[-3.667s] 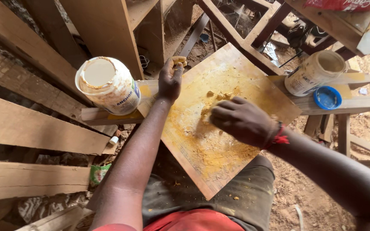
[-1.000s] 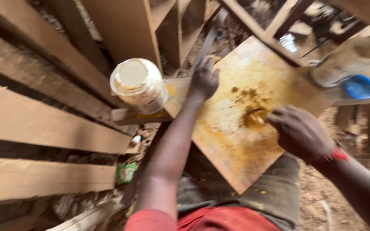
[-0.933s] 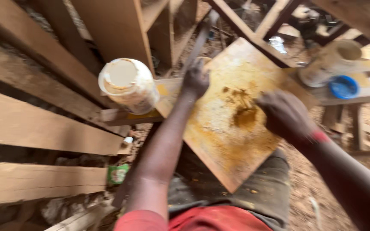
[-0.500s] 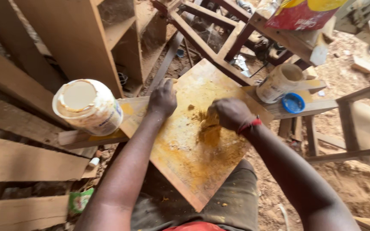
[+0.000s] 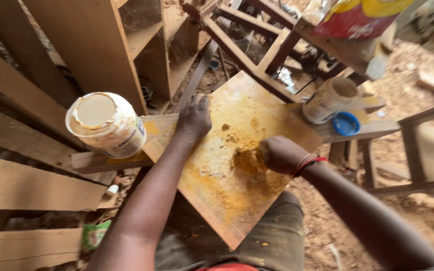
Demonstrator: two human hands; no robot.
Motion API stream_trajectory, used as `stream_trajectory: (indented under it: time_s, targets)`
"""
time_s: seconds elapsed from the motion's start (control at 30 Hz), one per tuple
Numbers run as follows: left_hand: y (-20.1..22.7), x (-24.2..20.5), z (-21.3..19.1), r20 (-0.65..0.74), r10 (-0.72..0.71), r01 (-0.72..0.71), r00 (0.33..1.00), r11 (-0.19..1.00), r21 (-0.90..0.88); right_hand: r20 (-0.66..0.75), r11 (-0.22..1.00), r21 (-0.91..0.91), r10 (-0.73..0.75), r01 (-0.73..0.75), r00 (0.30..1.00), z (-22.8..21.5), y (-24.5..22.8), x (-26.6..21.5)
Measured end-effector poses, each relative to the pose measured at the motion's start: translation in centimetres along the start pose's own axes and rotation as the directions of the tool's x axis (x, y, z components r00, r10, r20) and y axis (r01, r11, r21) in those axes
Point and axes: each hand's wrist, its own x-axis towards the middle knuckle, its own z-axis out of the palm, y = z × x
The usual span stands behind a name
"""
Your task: The person mixes a yellowish powder with a liquid on a flat board using a small flat tool. They repeatedly scrape and fold the mixture to combine the ingredients into a paste.
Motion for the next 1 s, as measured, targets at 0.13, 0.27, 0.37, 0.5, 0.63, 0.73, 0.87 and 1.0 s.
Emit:
stream_trajectory:
  time_s: [0.13,0.27,0.37,0.5,0.63,0.73,0.87,1.0]
  targets:
    - [-0.4,0.2,0.6,-0.132,0.098,-0.089,0.986,0.994,0.068,0.203,0.902,0.335,0.212,-0.271,0.956,1.0,0.4,0.3]
    - [0.0,-0.2,0.0,-0.044,0.038,-0.04,0.998,0.998,-0.052,0.262,0.84,0.425,0.244,-0.339,0.934,3.2,1.0,1.9]
    - [0.7,-0.6,-1.0,-0.081,0.057,-0.068,0.995,0.988,-0.135,0.151,0.644,0.694,0.309,-0.323,0.939,4.7,1.6,3.4]
    - [1.4,-1.1,-2.6,-0.081,0.029,-0.047,0.996,0.974,-0.223,0.12,0.393,0.885,0.326,-0.249,0.938,5.0,1.0,5.3]
    - [1.4,-1.5,-2.6,-0.135,0.046,-0.085,0.99,0.95,-0.299,-0.117,0.557,0.824,0.346,-0.104,0.931,3.2,-0.5,5.2]
    - [0.6,-0.8,-2.3,-0.147,0.02,-0.07,0.989,0.938,-0.339,-0.512,0.901,0.407,0.089,0.15,0.854,1.8,-1.5,4.2]
    - [-0.7,-0.7,-1.1,-0.307,0.082,-0.201,0.948,0.904,-0.377,-0.629,0.946,-0.067,-0.286,0.316,0.723,2.7,-1.6,2.8]
    - [-0.1,-0.1,-0.7,-0.296,0.1,-0.198,0.95,0.925,-0.324,-0.546,0.881,-0.108,-0.439,0.46,0.713,4.6,-1.1,0.9]
